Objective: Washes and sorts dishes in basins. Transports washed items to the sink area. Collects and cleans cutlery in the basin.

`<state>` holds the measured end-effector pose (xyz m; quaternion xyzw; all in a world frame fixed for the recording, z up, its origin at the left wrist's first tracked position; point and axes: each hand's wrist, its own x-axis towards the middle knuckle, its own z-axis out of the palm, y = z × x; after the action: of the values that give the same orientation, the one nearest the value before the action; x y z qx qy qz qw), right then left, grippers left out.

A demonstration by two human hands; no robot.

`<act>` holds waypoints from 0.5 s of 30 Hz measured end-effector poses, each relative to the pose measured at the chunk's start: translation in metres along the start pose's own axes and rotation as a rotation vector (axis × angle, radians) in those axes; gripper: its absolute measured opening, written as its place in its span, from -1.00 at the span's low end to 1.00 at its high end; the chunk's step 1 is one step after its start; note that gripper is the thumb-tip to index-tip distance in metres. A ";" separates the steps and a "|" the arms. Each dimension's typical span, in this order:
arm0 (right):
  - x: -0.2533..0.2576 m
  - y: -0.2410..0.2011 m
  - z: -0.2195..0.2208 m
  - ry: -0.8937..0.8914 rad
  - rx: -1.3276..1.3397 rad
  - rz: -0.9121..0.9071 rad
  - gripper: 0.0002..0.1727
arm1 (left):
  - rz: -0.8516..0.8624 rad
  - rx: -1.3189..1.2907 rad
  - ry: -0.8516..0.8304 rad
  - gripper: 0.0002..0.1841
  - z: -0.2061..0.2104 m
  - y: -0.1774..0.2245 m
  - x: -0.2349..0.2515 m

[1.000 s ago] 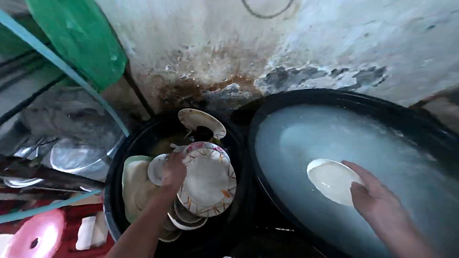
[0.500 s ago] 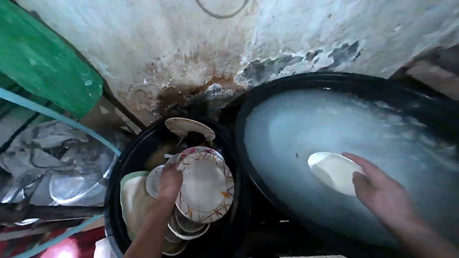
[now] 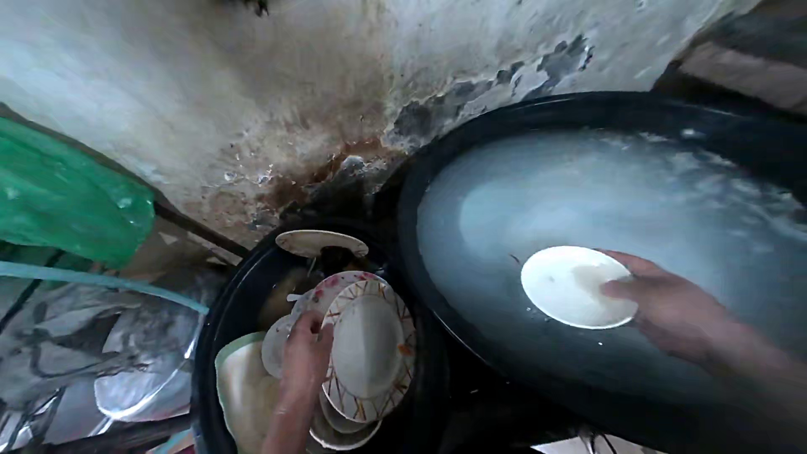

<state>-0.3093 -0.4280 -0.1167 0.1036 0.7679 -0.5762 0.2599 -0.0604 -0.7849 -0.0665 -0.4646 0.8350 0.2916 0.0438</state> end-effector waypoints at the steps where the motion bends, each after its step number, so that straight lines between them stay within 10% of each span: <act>1: -0.005 -0.006 0.002 -0.027 0.034 0.005 -0.40 | 0.023 0.048 -0.005 -0.63 -0.002 0.003 -0.002; 9: -0.046 -0.073 0.059 -0.239 0.093 -0.102 -0.42 | 0.129 0.280 -0.215 -0.63 0.009 0.028 -0.022; 15: -0.071 -0.100 0.130 -0.448 0.071 -0.046 -0.40 | 0.120 0.409 -0.048 -0.46 0.030 0.001 0.009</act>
<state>-0.2590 -0.5714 -0.0223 -0.0353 0.6724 -0.6173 0.4068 -0.0718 -0.7756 -0.0938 -0.3882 0.9017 0.1290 0.1396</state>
